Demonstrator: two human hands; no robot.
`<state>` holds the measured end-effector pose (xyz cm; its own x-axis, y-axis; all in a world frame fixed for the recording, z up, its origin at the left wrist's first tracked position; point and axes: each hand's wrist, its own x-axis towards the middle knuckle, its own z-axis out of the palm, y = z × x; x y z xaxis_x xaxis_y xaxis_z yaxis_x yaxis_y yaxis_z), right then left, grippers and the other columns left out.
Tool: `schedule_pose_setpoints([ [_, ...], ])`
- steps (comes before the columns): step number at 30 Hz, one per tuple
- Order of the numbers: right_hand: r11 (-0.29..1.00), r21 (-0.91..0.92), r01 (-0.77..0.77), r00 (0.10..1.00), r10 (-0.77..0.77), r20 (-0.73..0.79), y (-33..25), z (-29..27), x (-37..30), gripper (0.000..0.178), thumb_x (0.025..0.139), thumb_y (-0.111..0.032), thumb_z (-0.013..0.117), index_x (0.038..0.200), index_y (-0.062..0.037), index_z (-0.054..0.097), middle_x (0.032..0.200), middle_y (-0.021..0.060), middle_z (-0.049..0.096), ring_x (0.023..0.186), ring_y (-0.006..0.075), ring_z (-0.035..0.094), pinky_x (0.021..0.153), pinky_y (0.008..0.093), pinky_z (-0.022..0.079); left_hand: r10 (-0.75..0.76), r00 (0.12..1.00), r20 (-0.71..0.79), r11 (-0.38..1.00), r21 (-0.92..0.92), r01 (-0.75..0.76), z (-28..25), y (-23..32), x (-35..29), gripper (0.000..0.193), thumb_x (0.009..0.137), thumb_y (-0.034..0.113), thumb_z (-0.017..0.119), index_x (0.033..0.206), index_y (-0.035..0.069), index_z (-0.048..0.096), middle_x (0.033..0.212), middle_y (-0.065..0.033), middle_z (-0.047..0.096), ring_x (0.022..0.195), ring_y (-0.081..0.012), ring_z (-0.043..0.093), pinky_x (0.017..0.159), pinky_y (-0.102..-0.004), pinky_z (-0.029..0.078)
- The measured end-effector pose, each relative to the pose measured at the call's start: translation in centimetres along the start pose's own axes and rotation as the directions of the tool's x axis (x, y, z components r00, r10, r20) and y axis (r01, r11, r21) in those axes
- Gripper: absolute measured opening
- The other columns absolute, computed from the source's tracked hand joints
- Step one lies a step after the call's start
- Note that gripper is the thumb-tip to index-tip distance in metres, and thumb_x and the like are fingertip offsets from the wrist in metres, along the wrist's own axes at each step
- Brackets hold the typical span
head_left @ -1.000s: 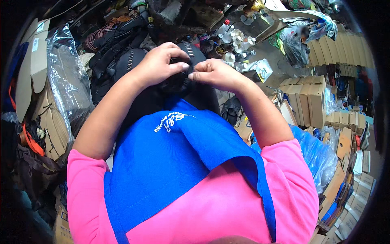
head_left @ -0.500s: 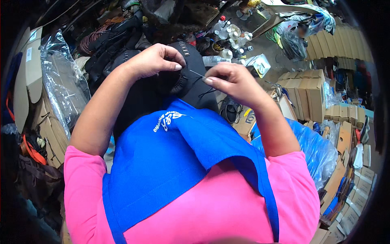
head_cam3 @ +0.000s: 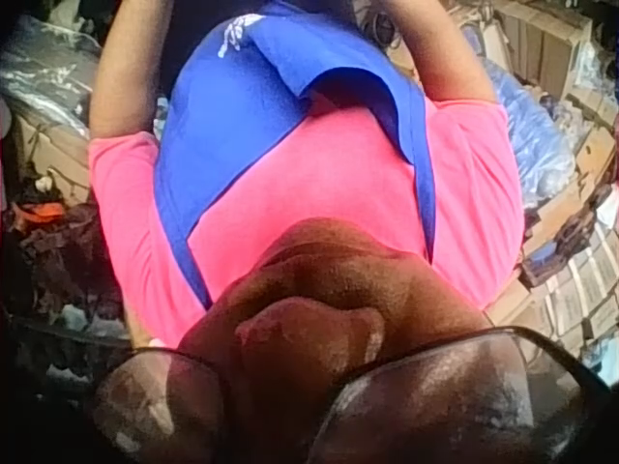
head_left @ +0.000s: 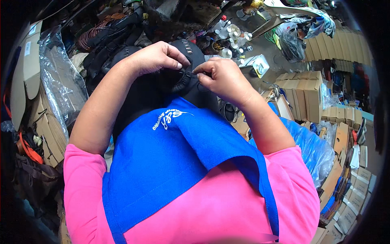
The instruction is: Manually stitch or thread components of a black shoe using a needle and thread.
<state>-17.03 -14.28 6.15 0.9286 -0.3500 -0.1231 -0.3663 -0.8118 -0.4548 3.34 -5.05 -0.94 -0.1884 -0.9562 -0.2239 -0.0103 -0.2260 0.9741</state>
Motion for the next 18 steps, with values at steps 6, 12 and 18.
schedule_pose_setpoints([
  [6, 0.997, 0.064, 0.047, 0.987, -0.037, -0.156, 0.7, 1.7, -0.9, 0.017, 0.075, -0.017, 0.064, 0.088, -0.0087, 0.07, 0.081, 0.0133, 0.065, 0.081, 0.0312, 0.064, 0.075, 0.0417, 0.05, -0.029, 1.0, 0.002, 0.999, -0.023, 0.029, 0.1, 0.4, 0.0, 0.03, 0.076, 0.007, 0.067, 0.105, 0.0, 0.069, 0.093, -0.0055, 0.07, 0.086, -0.0104, 0.062, 0.083, -0.0253, 0.048],
  [12, 0.991, -0.113, 0.077, 0.989, -0.09, -0.116, 0.5, 1.2, -0.9, 0.009, 0.076, -0.017, 0.065, 0.082, -0.0119, 0.069, 0.077, 0.0087, 0.061, 0.079, 0.0276, 0.061, 0.07, 0.0395, 0.044, -0.029, 0.999, 0.03, 0.999, 0.035, 0.028, 0.0, 0.0, 0.9, 0.028, 0.076, 0.007, 0.067, 0.103, -0.001, 0.069, 0.093, -0.0058, 0.07, 0.088, -0.0122, 0.062, 0.087, -0.027, 0.047],
  [18, 0.992, 0.073, 0.106, 0.992, -0.101, -0.071, 2.0, 1.2, 0.0, 0.016, 0.076, -0.008, 0.066, 0.092, -0.0076, 0.07, 0.079, 0.0115, 0.06, 0.079, 0.0262, 0.062, 0.07, 0.0338, 0.049, 0.047, 0.997, 0.053, 0.979, 0.195, -0.056, 0.1, 0.1, 1.9, 0.025, 0.079, 0.009, 0.067, 0.102, 0.002, 0.07, 0.093, -0.0061, 0.068, 0.091, -0.015, 0.061, 0.088, -0.0302, 0.046],
])
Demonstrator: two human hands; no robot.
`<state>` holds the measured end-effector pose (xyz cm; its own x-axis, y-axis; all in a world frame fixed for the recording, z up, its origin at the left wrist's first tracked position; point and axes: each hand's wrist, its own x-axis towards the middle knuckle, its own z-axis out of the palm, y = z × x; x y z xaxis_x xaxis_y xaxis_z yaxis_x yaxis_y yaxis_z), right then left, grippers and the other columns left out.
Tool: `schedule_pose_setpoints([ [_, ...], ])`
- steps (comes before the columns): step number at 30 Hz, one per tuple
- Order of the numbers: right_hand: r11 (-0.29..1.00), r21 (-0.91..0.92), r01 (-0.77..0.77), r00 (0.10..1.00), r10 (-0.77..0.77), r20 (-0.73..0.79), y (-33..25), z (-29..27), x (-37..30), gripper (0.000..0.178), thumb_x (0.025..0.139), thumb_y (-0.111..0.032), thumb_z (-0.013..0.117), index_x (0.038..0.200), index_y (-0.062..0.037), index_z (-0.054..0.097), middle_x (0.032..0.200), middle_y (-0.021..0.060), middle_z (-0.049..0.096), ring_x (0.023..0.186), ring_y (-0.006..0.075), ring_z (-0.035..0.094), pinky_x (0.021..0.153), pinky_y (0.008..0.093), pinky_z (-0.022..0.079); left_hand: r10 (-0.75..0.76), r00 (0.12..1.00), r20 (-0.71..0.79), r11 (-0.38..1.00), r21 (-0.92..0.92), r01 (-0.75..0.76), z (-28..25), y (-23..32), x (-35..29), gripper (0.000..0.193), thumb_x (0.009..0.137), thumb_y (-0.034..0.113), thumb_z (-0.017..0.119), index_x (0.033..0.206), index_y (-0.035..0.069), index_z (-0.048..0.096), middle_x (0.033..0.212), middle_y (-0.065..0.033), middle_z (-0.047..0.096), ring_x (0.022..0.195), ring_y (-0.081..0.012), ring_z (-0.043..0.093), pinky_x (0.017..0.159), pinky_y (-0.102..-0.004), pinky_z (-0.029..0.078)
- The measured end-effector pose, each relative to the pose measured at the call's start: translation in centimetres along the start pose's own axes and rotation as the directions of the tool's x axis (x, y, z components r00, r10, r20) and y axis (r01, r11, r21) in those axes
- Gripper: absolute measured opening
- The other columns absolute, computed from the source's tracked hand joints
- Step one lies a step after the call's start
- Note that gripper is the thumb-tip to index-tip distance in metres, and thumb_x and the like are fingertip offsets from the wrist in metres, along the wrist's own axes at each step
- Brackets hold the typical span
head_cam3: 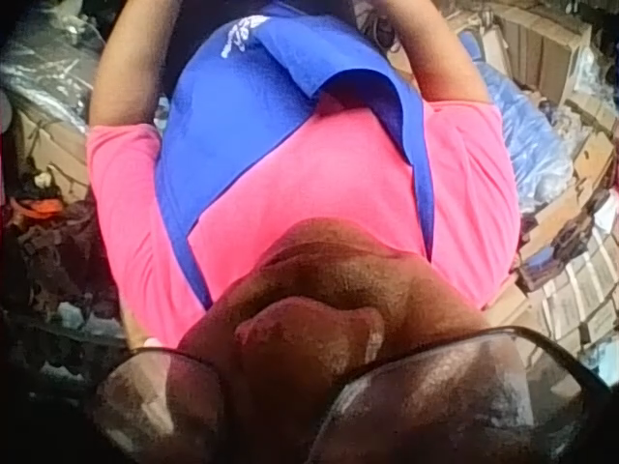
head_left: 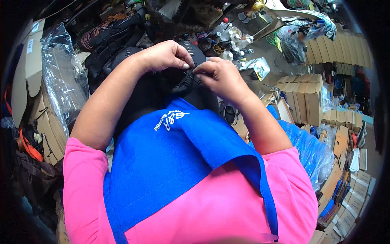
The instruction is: Manually stitch or thread components of a black shoe using a needle and thread.
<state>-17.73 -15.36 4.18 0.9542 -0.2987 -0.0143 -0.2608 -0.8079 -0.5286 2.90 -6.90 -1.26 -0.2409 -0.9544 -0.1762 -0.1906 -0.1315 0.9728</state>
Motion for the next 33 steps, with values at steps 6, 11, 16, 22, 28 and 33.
schedule_pose_setpoints([
  [6, 0.745, 0.575, -0.339, 0.932, 0.181, 0.315, 4.2, 0.2, -0.1, 0.019, 0.086, -0.008, 0.064, 0.103, -0.007, 0.07, 0.09, 0.0025, 0.063, 0.089, 0.0103, 0.058, 0.08, 0.0249, 0.046, 0.126, 0.991, 0.054, 0.972, 0.191, -0.134, -0.3, -0.1, 0.2, 0.027, 0.077, 0.009, 0.07, 0.103, 0.005, 0.07, 0.096, -0.008, 0.068, 0.093, -0.0178, 0.06, 0.089, -0.0311, 0.045],
  [11, 0.573, 0.727, -0.377, 0.919, 0.132, 0.372, 5.8, 1.2, -0.1, 0.021, 0.084, -0.008, 0.066, 0.104, -0.0051, 0.07, 0.098, 0.0011, 0.065, 0.092, 0.0088, 0.058, 0.082, 0.0241, 0.046, 0.127, 0.991, 0.033, 0.968, 0.216, -0.132, 0.0, -0.3, 0.3, 0.028, 0.076, 0.007, 0.07, 0.104, 0.005, 0.07, 0.096, -0.0083, 0.07, 0.091, -0.0154, 0.062, 0.088, -0.0287, 0.046],
  [16, 0.747, 0.616, -0.251, 0.964, 0.133, 0.231, 4.6, 2.7, 0.1, 0.019, 0.081, -0.008, 0.068, 0.1, -0.0065, 0.071, 0.091, 0.0018, 0.065, 0.084, 0.0098, 0.059, 0.077, 0.0261, 0.047, 0.017, 0.999, 0.037, 0.982, 0.19, -0.024, -0.3, -0.2, 0.6, 0.026, 0.075, 0.008, 0.071, 0.101, 0.005, 0.071, 0.089, -0.0076, 0.07, 0.086, -0.0137, 0.063, 0.081, -0.0298, 0.049],
  [22, 0.959, 0.277, -0.061, 0.997, 0.074, -0.038, 2.0, 1.9, -0.6, 0.014, 0.076, -0.011, 0.071, 0.09, -0.01, 0.07, 0.081, 0.0077, 0.058, 0.078, 0.0216, 0.06, 0.071, 0.0313, 0.048, 0.129, 0.936, -0.328, 0.859, 0.509, 0.06, 1.1, 0.9, -1.5, 0.031, 0.073, 0.01, 0.072, 0.102, 0.003, 0.062, 0.095, -0.0127, 0.065, 0.087, -0.0273, 0.063, 0.081, -0.0356, 0.049],
  [28, 0.985, 0.168, -0.023, 0.993, 0.043, -0.114, 1.5, 2.6, -2.0, 0.021, 0.075, -0.011, 0.07, 0.096, -0.0139, 0.07, 0.079, 0.0091, 0.054, 0.076, 0.0273, 0.057, 0.068, 0.0369, 0.045, 0.123, 0.899, -0.421, 0.743, 0.639, 0.197, 3.3, 0.8, -6.4, 0.029, 0.074, 0.002, 0.062, 0.102, 0.003, 0.055, 0.098, -0.016, 0.055, 0.093, -0.0359, 0.058, 0.08, -0.0403, 0.049],
  [33, 0.996, -0.089, 0.008, 0.99, -0.021, -0.138, 0.1, 3.3, -3.4, 0.035, 0.075, -0.009, 0.064, 0.109, -0.0124, 0.065, 0.083, 0.0094, 0.054, 0.08, 0.0271, 0.056, 0.073, 0.0385, 0.039, 0.242, 0.858, -0.453, 0.78, 0.616, 0.105, 3.6, 0.8, -8.7, 0.035, 0.073, -0.014, 0.047, 0.102, 0.002, 0.059, 0.099, -0.0148, 0.05, 0.091, -0.0329, 0.057, 0.08, -0.0382, 0.048],
])
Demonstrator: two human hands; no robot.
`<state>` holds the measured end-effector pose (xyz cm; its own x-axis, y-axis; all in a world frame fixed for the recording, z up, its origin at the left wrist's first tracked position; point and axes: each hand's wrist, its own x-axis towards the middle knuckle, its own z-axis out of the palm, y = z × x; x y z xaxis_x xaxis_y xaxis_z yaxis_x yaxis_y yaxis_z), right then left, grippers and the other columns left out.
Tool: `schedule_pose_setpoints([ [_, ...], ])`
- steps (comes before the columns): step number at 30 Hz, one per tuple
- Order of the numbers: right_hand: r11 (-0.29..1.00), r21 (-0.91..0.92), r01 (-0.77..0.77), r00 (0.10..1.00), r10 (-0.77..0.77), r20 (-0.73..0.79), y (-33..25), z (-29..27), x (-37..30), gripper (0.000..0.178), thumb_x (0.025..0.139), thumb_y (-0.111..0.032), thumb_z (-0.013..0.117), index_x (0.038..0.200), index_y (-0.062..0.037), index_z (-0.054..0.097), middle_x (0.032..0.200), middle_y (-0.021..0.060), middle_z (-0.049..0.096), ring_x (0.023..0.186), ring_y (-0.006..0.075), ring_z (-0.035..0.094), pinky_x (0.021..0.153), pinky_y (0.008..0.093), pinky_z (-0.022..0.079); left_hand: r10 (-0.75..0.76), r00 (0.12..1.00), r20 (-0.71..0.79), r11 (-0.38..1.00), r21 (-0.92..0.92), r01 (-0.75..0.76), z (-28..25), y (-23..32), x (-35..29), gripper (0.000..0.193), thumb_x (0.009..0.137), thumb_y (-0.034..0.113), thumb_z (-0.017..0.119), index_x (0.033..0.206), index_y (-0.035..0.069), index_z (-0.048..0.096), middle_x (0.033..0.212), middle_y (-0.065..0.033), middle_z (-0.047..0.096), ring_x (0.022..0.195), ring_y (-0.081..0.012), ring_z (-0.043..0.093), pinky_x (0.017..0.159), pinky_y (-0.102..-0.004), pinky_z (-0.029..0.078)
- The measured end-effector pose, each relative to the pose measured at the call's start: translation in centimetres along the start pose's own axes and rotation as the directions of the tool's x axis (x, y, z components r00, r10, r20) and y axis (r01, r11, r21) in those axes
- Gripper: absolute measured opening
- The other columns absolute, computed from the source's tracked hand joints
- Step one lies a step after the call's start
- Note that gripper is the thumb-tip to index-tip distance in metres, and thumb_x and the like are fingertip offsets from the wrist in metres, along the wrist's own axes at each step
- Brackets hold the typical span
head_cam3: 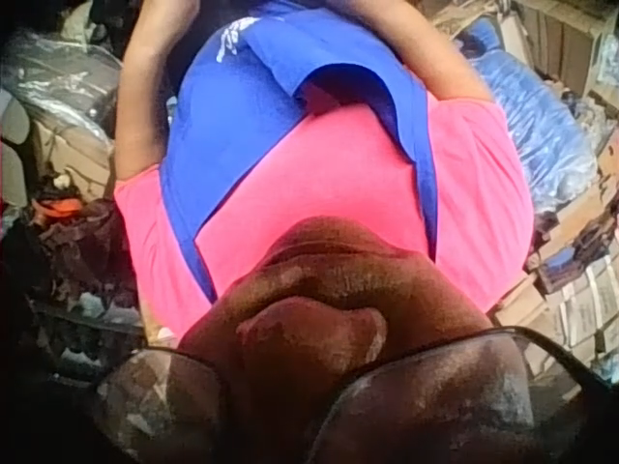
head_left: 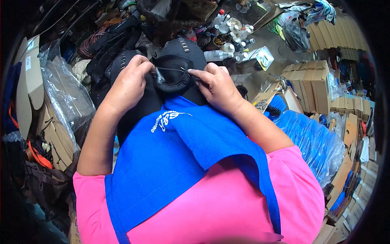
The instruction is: Manually stitch or thread components of a black shoe using a needle and thread.
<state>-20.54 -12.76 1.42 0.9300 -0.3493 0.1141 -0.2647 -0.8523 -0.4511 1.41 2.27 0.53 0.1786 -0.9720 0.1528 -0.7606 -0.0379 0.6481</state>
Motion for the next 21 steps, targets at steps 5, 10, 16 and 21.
schedule_pose_setpoints([
  [5, 0.999, -0.043, 0.021, 0.999, -0.022, -0.023, -0.2, 0.2, -0.2, 0.036, 0.075, -0.01, 0.064, 0.111, -0.0133, 0.065, 0.082, 0.0089, 0.053, 0.079, 0.0262, 0.056, 0.073, 0.039, 0.038, -0.083, 0.995, -0.061, 0.994, -0.08, 0.078, 1.4, 2.5, -0.6, 0.04, 0.08, -0.008, 0.055, 0.115, 0.009, 0.063, 0.091, -0.0137, 0.053, 0.085, -0.029, 0.058, 0.076, -0.0343, 0.048],
  [10, 0.998, 0.006, -0.058, 0.997, 0.058, 0.044, 0.5, -0.2, 0.2, 0.036, 0.076, -0.01, 0.065, 0.112, -0.0173, 0.066, 0.082, 0.0095, 0.053, 0.082, 0.0265, 0.056, 0.075, 0.0385, 0.04, 0.116, 0.971, -0.207, 0.953, 0.298, -0.05, 2.7, 0.5, 0.1, 0.027, 0.074, -0.002, 0.067, 0.099, 0.009, 0.07, 0.077, -0.0072, 0.056, 0.074, -0.0196, 0.056, 0.065, -0.0297, 0.046],
  [16, 0.851, 0.459, -0.254, 0.944, 0.114, 0.311, 3.9, -1.0, 2.1, 0.032, 0.082, -0.006, 0.061, 0.109, -0.0199, 0.069, 0.086, 0.0081, 0.053, 0.087, 0.0215, 0.054, 0.081, 0.0308, 0.045, -0.112, 0.989, -0.097, 0.951, -0.299, 0.078, 3.2, 0.2, 2.1, 0.021, 0.072, 0.001, 0.071, 0.091, 0.01, 0.074, 0.074, -0.0018, 0.052, 0.074, -0.0161, 0.051, 0.071, -0.0277, 0.042],
  [21, 0.859, 0.457, -0.233, 0.932, 0.063, 0.356, 4.6, -1.2, 3.1, 0.028, 0.083, -0.008, 0.06, 0.108, -0.0191, 0.07, 0.091, 0.0081, 0.055, 0.09, 0.0207, 0.054, 0.083, 0.0309, 0.044, -0.089, 0.994, -0.071, 0.961, -0.267, 0.067, 3.9, -0.7, 2.3, 0.022, 0.072, 0.002, 0.071, 0.092, 0.012, 0.074, 0.072, -0.0018, 0.05, 0.077, -0.0161, 0.049, 0.072, -0.0277, 0.042],
])
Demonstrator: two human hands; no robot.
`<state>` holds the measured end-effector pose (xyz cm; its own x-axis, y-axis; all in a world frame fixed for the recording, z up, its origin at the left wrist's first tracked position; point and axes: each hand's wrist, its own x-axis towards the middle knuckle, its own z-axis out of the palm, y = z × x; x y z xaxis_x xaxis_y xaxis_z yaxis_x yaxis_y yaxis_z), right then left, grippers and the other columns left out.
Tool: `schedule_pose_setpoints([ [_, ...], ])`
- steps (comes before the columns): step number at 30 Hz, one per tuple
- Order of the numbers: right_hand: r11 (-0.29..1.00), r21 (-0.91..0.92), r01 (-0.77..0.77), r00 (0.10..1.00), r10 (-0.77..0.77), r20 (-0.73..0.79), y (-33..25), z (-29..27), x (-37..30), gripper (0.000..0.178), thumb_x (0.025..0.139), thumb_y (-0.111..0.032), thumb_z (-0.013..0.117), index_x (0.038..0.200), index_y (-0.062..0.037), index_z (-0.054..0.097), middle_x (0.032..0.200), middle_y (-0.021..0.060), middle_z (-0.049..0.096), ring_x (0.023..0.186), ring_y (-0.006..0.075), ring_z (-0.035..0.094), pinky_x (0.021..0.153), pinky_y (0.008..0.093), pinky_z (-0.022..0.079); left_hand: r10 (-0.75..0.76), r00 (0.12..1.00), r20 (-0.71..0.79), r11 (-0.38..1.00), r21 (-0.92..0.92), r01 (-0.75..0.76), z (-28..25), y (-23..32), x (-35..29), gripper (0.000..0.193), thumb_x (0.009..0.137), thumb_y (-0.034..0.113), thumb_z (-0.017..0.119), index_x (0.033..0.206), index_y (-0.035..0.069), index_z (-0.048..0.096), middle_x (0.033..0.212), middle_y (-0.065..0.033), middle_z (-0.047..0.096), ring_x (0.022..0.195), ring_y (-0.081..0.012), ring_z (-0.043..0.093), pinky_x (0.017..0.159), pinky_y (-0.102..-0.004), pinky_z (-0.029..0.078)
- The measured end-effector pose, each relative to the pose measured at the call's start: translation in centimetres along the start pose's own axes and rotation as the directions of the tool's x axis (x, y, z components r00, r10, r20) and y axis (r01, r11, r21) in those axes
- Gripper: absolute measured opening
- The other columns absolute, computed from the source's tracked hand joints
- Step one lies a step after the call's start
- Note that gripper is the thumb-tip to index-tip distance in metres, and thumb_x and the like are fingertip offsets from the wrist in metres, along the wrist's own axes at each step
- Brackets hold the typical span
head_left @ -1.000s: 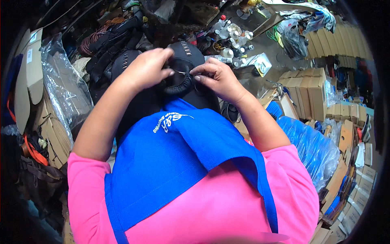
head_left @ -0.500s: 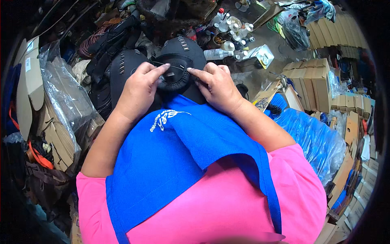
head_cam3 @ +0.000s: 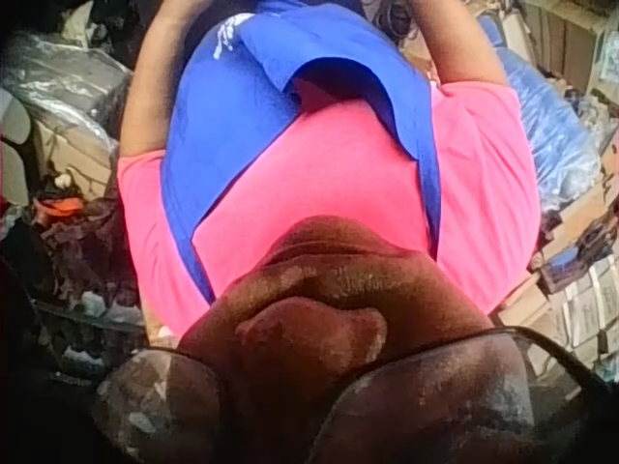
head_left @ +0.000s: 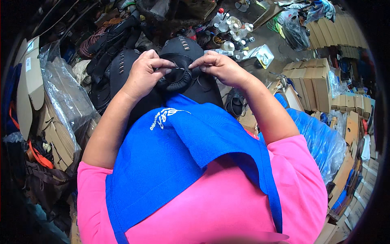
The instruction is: Manually stitch or thread components of a black shoe using a needle and thread.
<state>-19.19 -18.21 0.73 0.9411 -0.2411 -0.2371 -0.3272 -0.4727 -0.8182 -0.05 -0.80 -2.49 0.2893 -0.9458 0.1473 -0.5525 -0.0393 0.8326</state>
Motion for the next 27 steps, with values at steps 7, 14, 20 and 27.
schedule_pose_setpoints([
  [7, 0.999, -0.006, -0.032, 0.999, 0.033, 0.023, -0.5, -0.5, 0.3, 0.027, 0.084, -0.009, 0.06, 0.106, -0.019, 0.071, 0.091, 0.0078, 0.057, 0.092, 0.0206, 0.055, 0.084, 0.0306, 0.044, 0.048, 0.999, 0.021, 0.997, 0.053, -0.049, 0.3, 0.1, 0.4, 0.021, 0.072, 0.003, 0.072, 0.091, 0.011, 0.073, 0.071, -0.0027, 0.05, 0.076, -0.0176, 0.049, 0.07, -0.0283, 0.041],
  [14, 0.992, 0.127, -0.028, 0.996, 0.016, 0.093, 0.8, -0.6, 0.2, 0.032, 0.081, -0.007, 0.06, 0.11, -0.0154, 0.07, 0.091, 0.0065, 0.06, 0.092, 0.018, 0.056, 0.087, 0.0301, 0.044, 0.03, 0.995, 0.094, 0.996, -0.087, -0.022, 0.7, -0.2, 1.1, 0.021, 0.07, 0.002, 0.073, 0.089, 0.011, 0.074, 0.069, -0.0031, 0.05, 0.072, -0.0168, 0.05, 0.067, -0.0283, 0.042],
  [20, 0.992, 0.127, -0.01, 0.989, -0.009, 0.144, 0.5, -0.9, 1.0, 0.028, 0.084, -0.009, 0.063, 0.111, -0.0107, 0.07, 0.088, 0.0024, 0.058, 0.089, 0.0137, 0.053, 0.084, 0.0269, 0.042, 0.238, 0.953, 0.187, 0.97, -0.002, -0.242, 0.0, 0.5, 3.0, 0.017, 0.068, 0.003, 0.074, 0.084, 0.008, 0.072, 0.069, -0.0053, 0.05, 0.07, -0.0194, 0.051, 0.064, -0.0306, 0.043],
  [27, 0.964, 0.25, -0.09, 0.994, 0.072, 0.08, 0.1, 0.3, 0.1, 0.028, 0.084, -0.01, 0.067, 0.112, -0.0086, 0.068, 0.091, -0.0001, 0.064, 0.088, 0.0098, 0.057, 0.083, 0.0252, 0.045, 0.082, 0.981, 0.174, 0.984, 0.143, -0.108, -1.6, 1.8, 0.6, 0.024, 0.072, 0.002, 0.07, 0.096, 0.008, 0.071, 0.075, -0.0047, 0.056, 0.078, -0.0204, 0.056, 0.073, -0.0309, 0.045],
])
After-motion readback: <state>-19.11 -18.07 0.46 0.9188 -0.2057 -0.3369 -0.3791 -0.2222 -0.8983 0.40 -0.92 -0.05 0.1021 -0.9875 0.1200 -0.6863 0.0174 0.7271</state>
